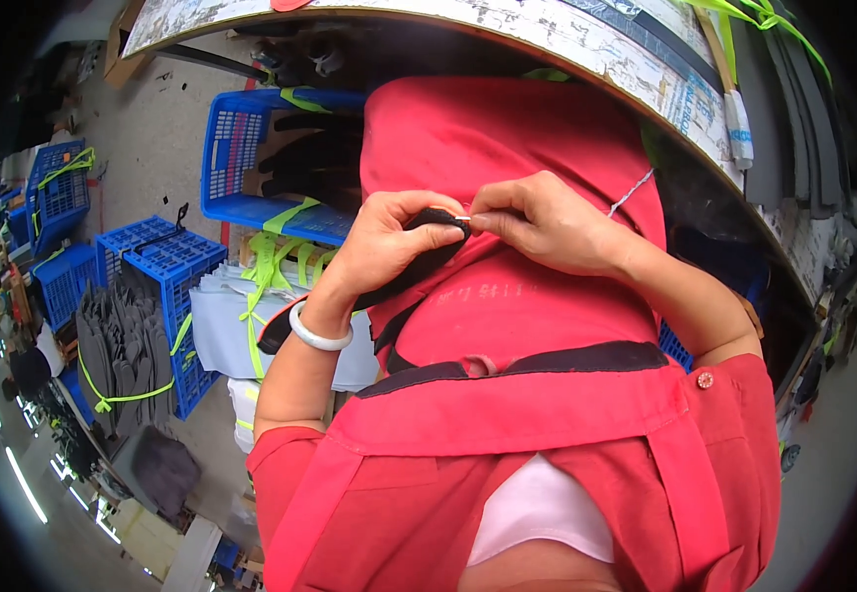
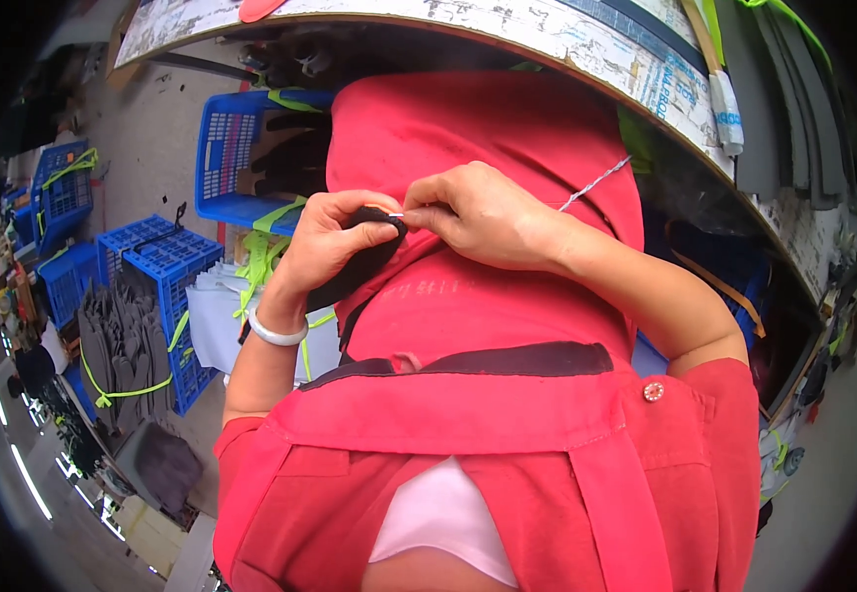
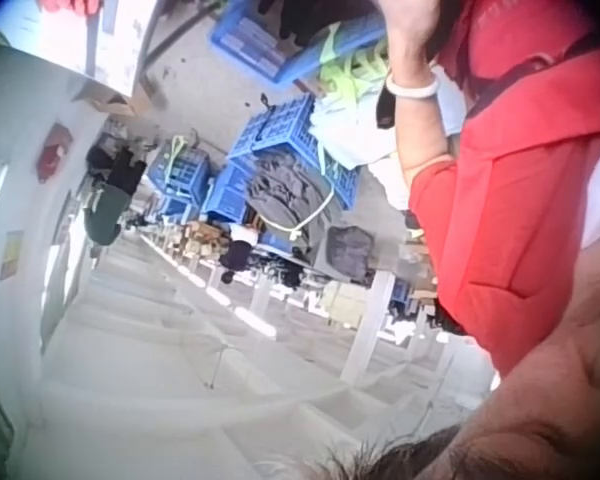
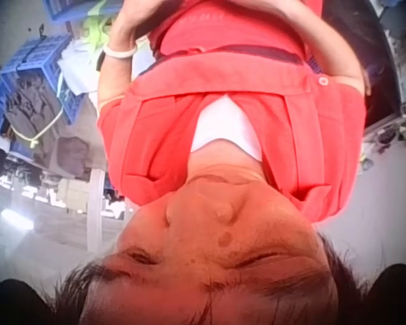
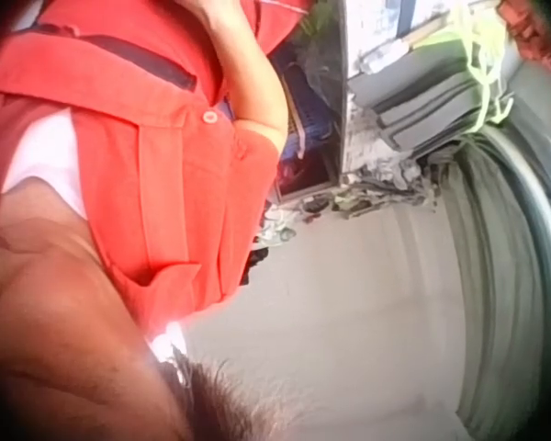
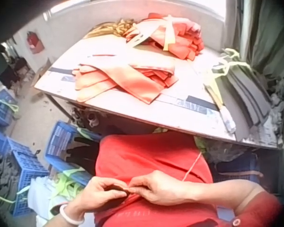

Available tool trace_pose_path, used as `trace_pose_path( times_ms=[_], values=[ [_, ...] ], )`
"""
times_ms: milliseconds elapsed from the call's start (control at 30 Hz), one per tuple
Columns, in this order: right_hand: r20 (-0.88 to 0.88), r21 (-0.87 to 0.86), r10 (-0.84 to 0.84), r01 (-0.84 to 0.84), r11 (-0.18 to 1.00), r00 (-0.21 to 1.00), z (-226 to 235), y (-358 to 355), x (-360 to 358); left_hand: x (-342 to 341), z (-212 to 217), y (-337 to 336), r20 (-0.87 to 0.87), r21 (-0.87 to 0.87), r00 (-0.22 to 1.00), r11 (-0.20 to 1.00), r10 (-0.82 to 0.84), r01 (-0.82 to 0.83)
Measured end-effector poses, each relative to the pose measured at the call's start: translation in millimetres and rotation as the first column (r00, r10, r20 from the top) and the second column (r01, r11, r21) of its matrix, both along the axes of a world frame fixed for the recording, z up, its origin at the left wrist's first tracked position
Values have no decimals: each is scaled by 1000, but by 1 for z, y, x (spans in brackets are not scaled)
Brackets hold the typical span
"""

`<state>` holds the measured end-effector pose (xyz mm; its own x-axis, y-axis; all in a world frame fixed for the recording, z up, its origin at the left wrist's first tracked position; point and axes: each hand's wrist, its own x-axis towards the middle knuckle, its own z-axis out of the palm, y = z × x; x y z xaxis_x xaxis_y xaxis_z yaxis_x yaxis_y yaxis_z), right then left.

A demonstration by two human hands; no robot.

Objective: Assemble and clean red and black product components using a needle tool at a workbench.

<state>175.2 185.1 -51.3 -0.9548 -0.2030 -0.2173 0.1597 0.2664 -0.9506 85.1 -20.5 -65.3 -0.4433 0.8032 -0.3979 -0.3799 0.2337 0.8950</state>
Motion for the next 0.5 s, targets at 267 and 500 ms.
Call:
trace_pose_path(
  times_ms=[267,500],
  values=[
    [516,-454,80,194,870,853,14,8,-15,-5,1,-2,182,153,977,979,109,-138],
    [257,-127,-58,93,988,965,28,7,-11,-13,-2,-10,224,164,967,973,123,-161]
  ],
)
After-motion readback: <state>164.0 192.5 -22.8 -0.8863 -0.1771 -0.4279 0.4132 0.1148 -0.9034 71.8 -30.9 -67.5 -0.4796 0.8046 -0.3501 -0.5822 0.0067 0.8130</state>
